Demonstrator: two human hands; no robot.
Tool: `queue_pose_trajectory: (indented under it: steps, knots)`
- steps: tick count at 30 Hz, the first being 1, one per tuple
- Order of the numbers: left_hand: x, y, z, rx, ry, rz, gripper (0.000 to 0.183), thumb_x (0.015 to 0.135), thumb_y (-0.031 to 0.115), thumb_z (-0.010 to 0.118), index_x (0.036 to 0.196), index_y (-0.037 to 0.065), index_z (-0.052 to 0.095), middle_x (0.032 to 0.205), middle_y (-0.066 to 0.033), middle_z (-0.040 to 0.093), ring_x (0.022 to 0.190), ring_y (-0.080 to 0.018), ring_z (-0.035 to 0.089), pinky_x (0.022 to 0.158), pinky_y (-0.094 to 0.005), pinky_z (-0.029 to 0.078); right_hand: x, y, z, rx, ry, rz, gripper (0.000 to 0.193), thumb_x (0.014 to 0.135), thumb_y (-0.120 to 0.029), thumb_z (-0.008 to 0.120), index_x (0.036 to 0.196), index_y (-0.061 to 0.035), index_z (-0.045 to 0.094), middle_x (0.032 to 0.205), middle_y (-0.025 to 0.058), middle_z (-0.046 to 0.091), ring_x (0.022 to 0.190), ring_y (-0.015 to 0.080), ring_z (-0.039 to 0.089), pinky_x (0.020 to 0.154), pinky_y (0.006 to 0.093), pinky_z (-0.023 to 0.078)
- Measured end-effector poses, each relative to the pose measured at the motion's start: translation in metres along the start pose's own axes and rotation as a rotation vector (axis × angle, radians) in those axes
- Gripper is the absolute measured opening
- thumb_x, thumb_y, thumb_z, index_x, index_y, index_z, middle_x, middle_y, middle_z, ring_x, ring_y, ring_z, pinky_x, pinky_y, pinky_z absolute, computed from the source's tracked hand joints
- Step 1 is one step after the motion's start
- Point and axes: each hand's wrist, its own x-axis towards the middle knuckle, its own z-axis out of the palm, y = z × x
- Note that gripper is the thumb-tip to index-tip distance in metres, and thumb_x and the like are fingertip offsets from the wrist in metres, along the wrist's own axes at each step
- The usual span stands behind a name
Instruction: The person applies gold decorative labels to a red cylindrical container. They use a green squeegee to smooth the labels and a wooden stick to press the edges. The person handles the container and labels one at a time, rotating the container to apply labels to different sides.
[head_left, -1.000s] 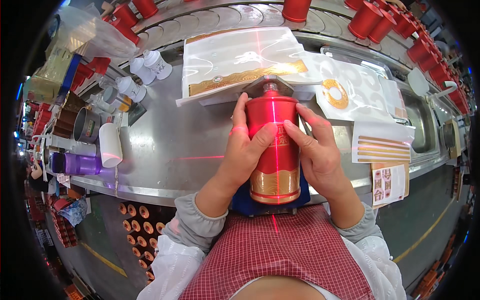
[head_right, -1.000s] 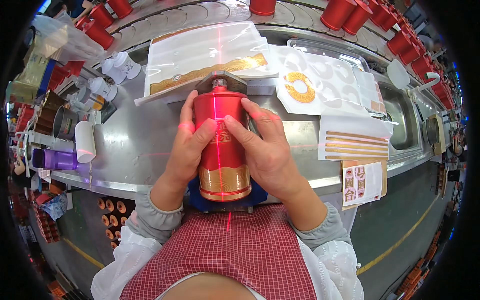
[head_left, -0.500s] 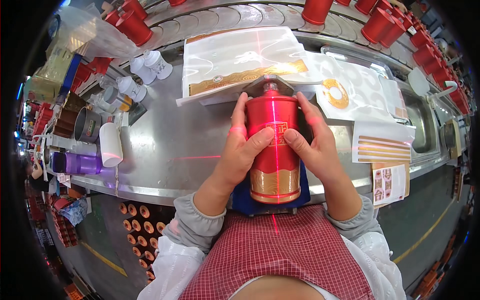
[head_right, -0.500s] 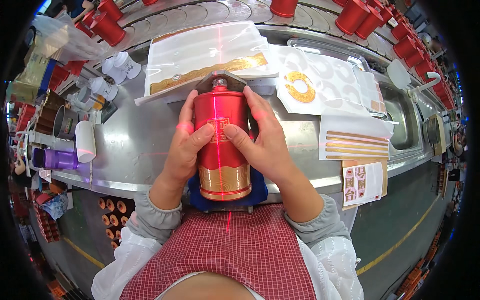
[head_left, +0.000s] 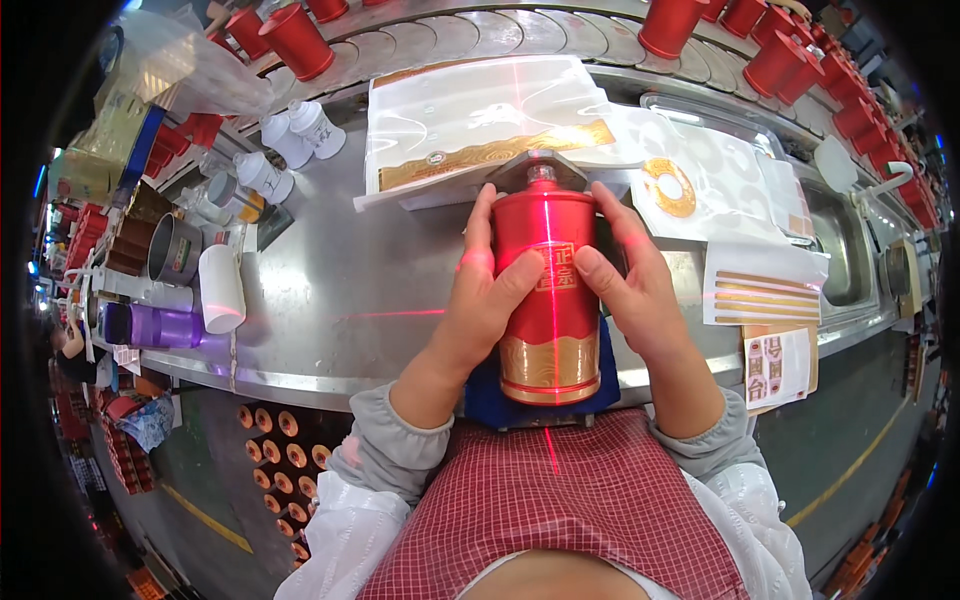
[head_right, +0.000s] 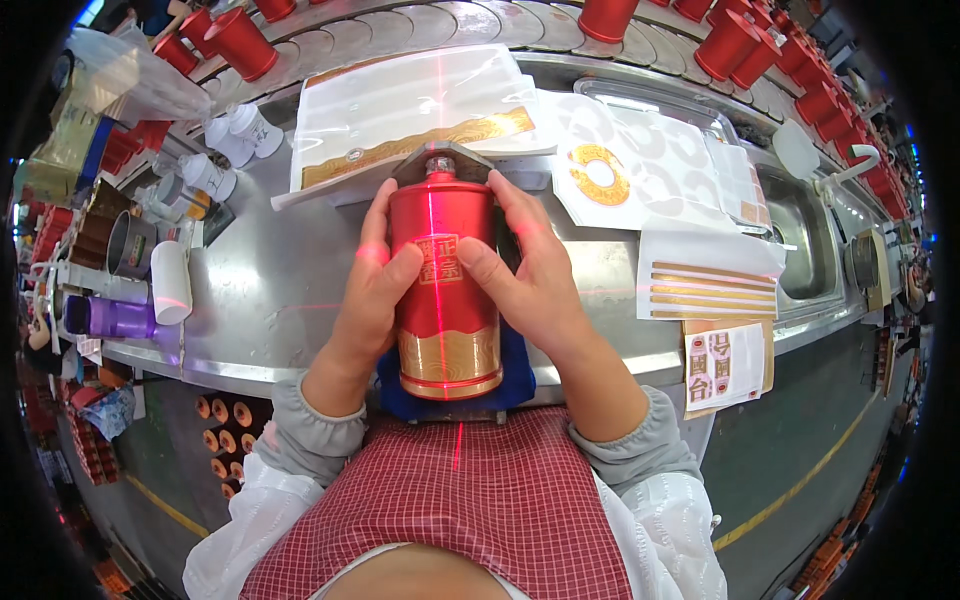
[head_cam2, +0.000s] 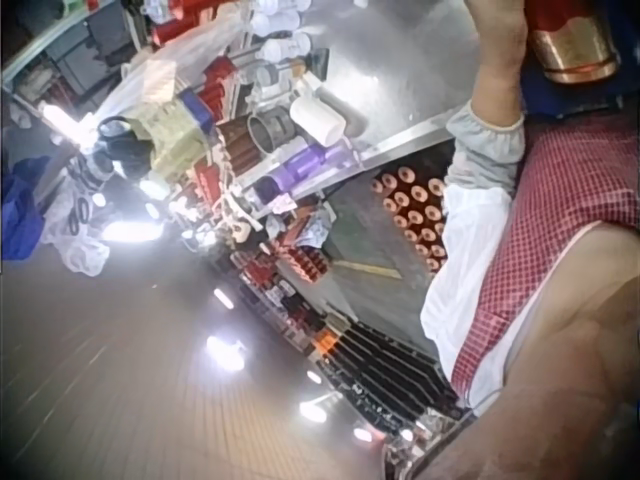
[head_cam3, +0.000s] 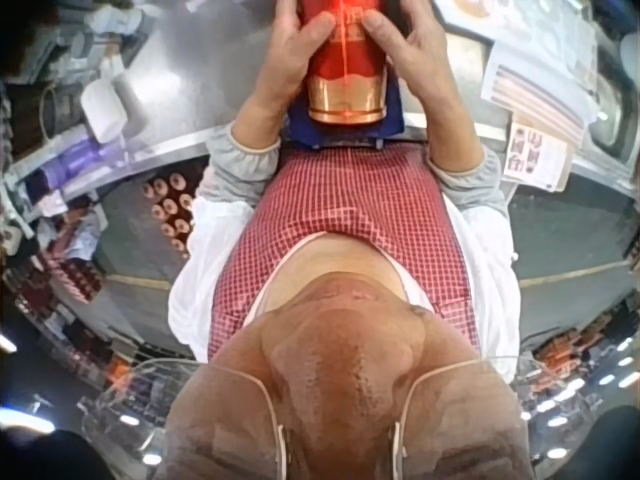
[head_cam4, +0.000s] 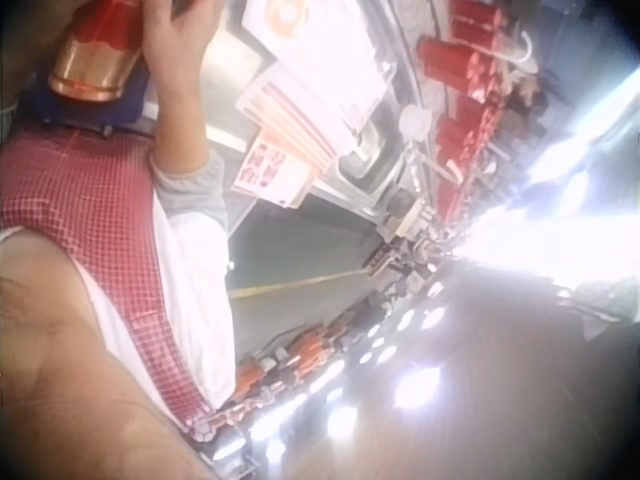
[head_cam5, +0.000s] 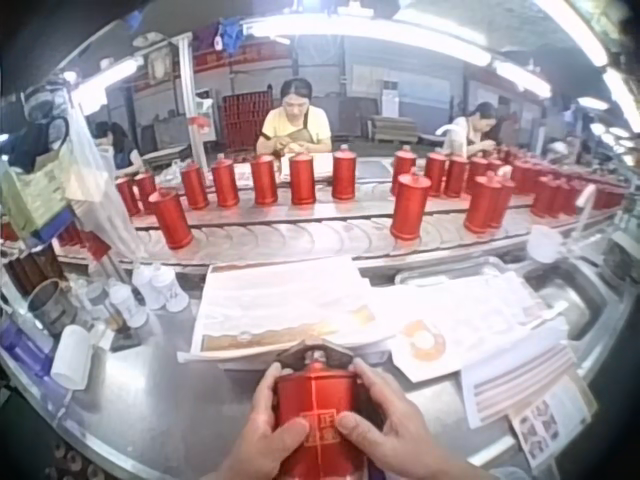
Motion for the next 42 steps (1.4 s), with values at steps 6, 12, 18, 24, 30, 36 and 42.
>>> queue_pose_trajectory:
  steps: [6, 12, 18, 24, 30, 36, 42]
  knots:
    - [0.003, 0.005, 0.000, -0.026, 0.004, -0.047, 0.097, 0.087, 0.031, 0.070, 0.150, -0.007, 0.007, 0.141, -0.0191, 0.038, 0.128, -0.0228, 0.042, 0.106, -0.0328, 0.037, -0.004, -0.009, -0.016, 0.069, 0.103, 0.001, 0.050, 0.095, -0.007, 0.058, 0.143, -0.0024, 0.042, 0.124, 0.0095, 0.061, 0.092, 0.0093, 0.061, 0.078, 0.0225, 0.051]
    - [0.004, 0.003, 0.000, 0.003, 0.030, -0.031, 0.092, 0.088, 0.031, 0.070, 0.148, -0.008, 0.013, 0.139, -0.0193, 0.040, 0.127, -0.0226, 0.044, 0.105, -0.0328, 0.038, 0.008, -0.031, -0.047, 0.133, -0.012, 0.195, 0.024, 0.093, -0.009, 0.058, 0.115, -0.0018, 0.059, 0.099, 0.0053, 0.065, 0.083, 0.0075, 0.057, 0.074, 0.0226, 0.048]
    - [0.004, 0.004, 0.002, 0.037, 0.046, -0.012, 0.091, 0.088, 0.031, 0.070, 0.148, -0.008, 0.013, 0.138, -0.0196, 0.040, 0.125, -0.0228, 0.045, 0.104, -0.0331, 0.040, 0.018, -0.038, -0.048, -0.032, -0.209, 0.155, 0.021, 0.090, -0.012, 0.060, 0.108, -0.0030, 0.062, 0.093, 0.0032, 0.064, 0.085, 0.0089, 0.057, 0.076, 0.0250, 0.048]
    - [0.000, 0.004, 0.003, -0.035, -0.018, 0.002, 0.092, 0.089, 0.025, 0.067, 0.151, -0.003, 0.006, 0.142, -0.0188, 0.037, 0.127, -0.0235, 0.045, 0.106, -0.0346, 0.039, 0.026, -0.042, -0.051, -0.044, -0.367, 0.182, 0.025, 0.090, -0.014, 0.060, 0.111, -0.0020, 0.060, 0.095, 0.0020, 0.063, 0.087, 0.0079, 0.057, 0.078, 0.0239, 0.047]
    - [-0.002, 0.004, 0.004, -0.003, -0.030, 0.094, 0.086, 0.089, 0.022, 0.067, 0.151, -0.001, 0.010, 0.144, -0.0190, 0.033, 0.131, -0.0242, 0.041, 0.108, -0.0357, 0.036, 0.025, -0.038, -0.045, 0.004, -0.393, 0.127, 0.023, 0.089, -0.012, 0.060, 0.110, -0.0029, 0.062, 0.095, 0.0031, 0.063, 0.088, 0.0094, 0.057, 0.078, 0.0259, 0.047]
    - [0.001, 0.003, -0.008, 0.171, -0.108, 0.247, 0.050, 0.092, 0.006, 0.056, 0.138, 0.004, 0.037, 0.134, -0.0113, 0.044, 0.126, -0.0197, 0.045, 0.106, -0.0338, 0.037, 0.023, -0.039, -0.039, 0.110, -0.350, 0.111, 0.023, 0.090, -0.013, 0.061, 0.111, -0.0040, 0.062, 0.096, 0.0033, 0.064, 0.088, 0.0096, 0.057, 0.078, 0.0257, 0.048]
    - [0.000, 0.007, -0.011, 0.247, -0.122, 0.205, 0.023, 0.090, 0.003, 0.056, 0.112, 0.004, 0.052, 0.114, -0.0048, 0.051, 0.107, -0.0130, 0.050, 0.096, -0.0291, 0.039, 0.019, -0.042, -0.043, 0.135, -0.285, 0.016, 0.027, 0.092, -0.007, 0.055, 0.118, -0.0035, 0.060, 0.108, 0.0063, 0.063, 0.091, 0.0107, 0.058, 0.080, 0.0274, 0.050]
